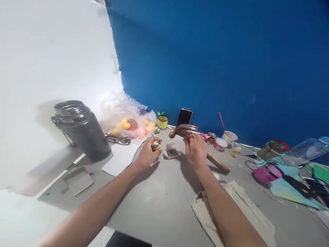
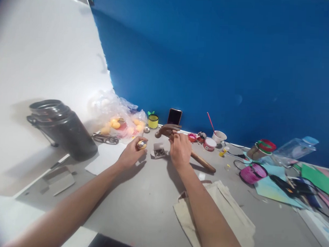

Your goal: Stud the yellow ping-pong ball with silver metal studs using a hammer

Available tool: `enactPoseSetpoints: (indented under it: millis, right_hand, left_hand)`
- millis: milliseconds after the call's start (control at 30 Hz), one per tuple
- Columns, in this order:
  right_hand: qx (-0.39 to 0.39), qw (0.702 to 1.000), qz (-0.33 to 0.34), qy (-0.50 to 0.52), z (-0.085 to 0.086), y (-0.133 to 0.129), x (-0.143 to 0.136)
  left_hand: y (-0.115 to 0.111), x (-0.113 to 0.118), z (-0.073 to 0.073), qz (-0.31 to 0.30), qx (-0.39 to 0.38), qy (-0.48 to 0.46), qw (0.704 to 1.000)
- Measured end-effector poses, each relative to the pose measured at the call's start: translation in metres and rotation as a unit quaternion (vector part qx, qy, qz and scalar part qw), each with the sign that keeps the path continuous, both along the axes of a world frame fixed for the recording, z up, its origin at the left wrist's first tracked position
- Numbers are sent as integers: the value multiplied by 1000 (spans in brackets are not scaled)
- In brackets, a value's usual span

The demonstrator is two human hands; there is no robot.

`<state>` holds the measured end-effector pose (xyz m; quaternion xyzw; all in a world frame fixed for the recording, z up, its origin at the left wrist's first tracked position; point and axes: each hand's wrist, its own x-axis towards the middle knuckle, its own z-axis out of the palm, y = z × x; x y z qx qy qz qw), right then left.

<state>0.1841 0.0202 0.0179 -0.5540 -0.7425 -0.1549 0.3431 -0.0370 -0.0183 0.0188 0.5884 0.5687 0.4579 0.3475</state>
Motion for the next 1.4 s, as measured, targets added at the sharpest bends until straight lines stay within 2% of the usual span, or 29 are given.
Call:
enactPoseSetpoints:
  millis: [133, 267, 333, 467, 567, 700, 900, 1000, 1200, 1400]
  right_hand:
    - [-121, 990, -74, -15, -3, 16, 24]
    - [-291, 954, -79, -5, -11, 24, 32]
    - [-328, 942, -77, 1, -15, 25, 31]
    - [-278, 956, -84, -35, -21, 23, 25]
    - [-284, 954, -88, -43, -25, 22, 21]
    - [-283, 954, -88, -40, -31, 23, 19]
    - [-257, 961, -88, -44, -38, 28, 21]
    - [-261, 960, -87, -40, -38, 29, 22]
    - [-280, 956, -77, -39, -33, 28, 23]
    - [-271, 959, -71, -34, -33, 27, 24]
  left_hand:
    - [-3, 1, 4, -17, 4, -26, 1000]
    - [-3, 1, 6, 14, 37, -30, 999]
    - [-3, 0, 6, 24, 34, -29, 999]
    - [-4, -1, 7, 13, -1, -57, 998]
    - [-4, 2, 7, -32, -32, -151, 987]
    - [-3, 7, 8, -83, -49, -316, 944]
    - [-2, 4, 10, -123, -112, -425, 890]
    - [-1, 2, 9, -133, -149, -455, 868]
    - [1, 1, 8, -139, -179, -490, 842]
    - [-2, 3, 12, -150, -200, -490, 835]
